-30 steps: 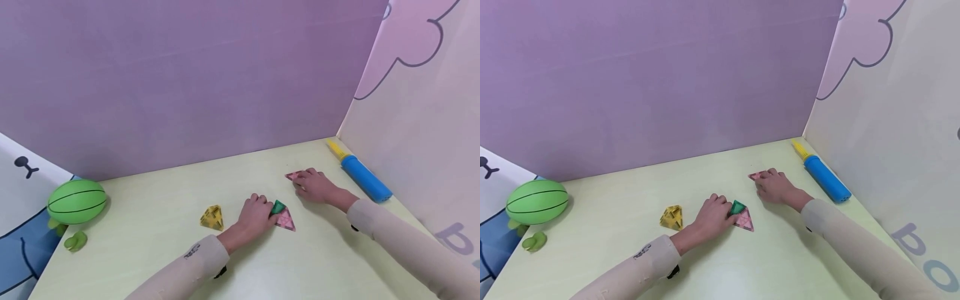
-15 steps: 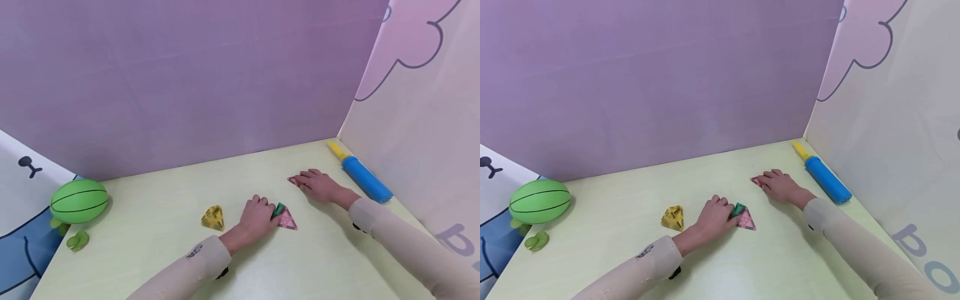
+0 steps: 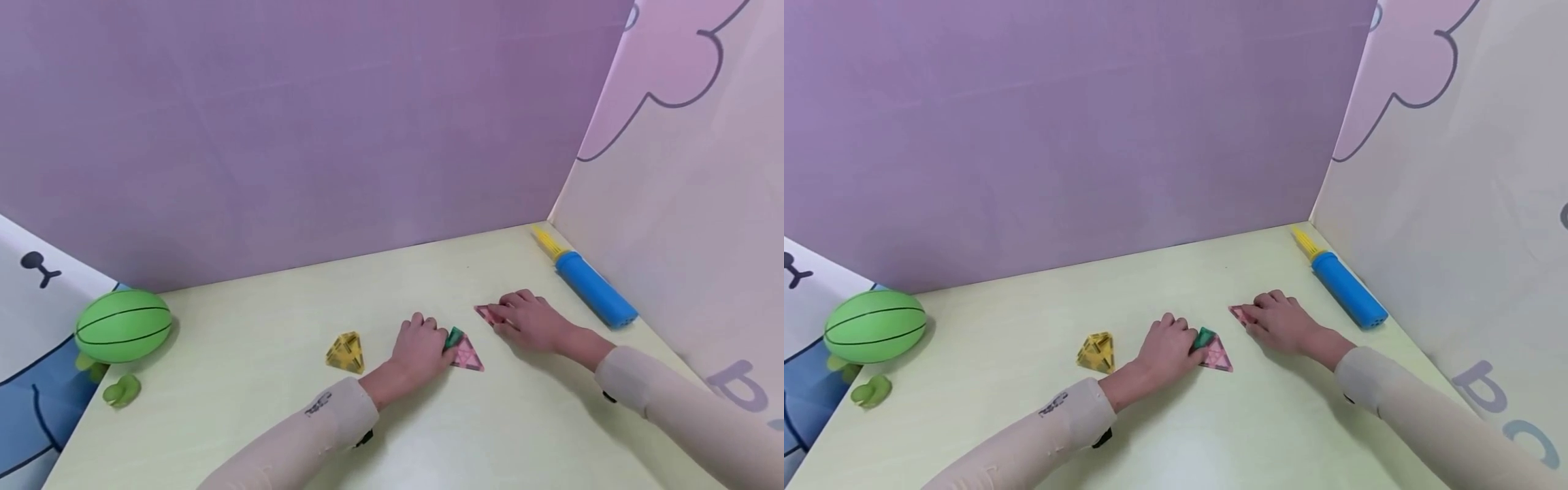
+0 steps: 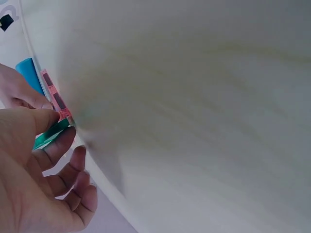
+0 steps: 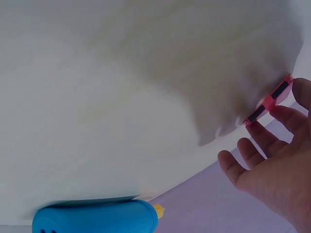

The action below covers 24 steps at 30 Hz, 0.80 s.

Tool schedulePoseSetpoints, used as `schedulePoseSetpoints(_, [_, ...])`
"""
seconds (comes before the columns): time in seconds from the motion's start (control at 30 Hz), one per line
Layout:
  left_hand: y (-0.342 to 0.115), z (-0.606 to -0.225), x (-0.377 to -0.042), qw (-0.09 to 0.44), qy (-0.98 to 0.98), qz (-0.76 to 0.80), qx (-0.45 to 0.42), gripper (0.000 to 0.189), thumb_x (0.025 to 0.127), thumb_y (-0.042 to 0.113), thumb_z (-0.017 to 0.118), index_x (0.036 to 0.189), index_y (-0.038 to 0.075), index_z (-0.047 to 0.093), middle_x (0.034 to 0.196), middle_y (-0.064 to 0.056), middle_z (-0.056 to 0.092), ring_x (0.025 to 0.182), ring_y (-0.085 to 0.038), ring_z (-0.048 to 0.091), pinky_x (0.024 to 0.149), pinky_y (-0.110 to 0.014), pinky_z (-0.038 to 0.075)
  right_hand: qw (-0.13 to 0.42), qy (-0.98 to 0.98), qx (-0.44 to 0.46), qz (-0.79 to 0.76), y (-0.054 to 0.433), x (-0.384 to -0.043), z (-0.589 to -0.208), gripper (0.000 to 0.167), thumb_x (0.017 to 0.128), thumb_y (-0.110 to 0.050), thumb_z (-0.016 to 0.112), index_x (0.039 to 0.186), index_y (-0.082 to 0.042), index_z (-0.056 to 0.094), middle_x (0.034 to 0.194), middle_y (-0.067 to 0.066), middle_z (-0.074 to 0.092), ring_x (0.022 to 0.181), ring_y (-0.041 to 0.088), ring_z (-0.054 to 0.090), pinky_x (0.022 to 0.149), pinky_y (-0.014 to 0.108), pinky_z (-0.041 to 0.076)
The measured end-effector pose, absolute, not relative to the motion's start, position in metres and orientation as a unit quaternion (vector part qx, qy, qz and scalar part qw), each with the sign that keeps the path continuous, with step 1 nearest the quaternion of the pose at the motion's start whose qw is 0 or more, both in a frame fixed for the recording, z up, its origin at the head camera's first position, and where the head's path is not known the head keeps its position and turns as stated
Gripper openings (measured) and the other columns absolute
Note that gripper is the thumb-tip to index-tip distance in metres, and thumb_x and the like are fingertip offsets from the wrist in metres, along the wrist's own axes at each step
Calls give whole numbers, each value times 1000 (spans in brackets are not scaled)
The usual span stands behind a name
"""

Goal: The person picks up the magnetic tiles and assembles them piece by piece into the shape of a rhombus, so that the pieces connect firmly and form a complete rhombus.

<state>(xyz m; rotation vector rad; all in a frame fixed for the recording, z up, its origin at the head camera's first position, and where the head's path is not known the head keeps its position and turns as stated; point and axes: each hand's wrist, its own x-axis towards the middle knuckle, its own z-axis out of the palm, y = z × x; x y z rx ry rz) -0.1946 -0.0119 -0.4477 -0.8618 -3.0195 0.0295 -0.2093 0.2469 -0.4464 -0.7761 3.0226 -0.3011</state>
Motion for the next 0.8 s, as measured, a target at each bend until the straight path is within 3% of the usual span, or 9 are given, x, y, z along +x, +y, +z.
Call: schedulePoseSetpoints(0.8, [-10,-445,-193,-36,-964,4,-264,43,99,56,54,90,16,67,81,0,54,86,-21,44,77,-36,42,-19,964,-244,-106,234,-163,-449,46,95,-33,68,136,-13,63,125,9,61,119,31,50,94,57,47])
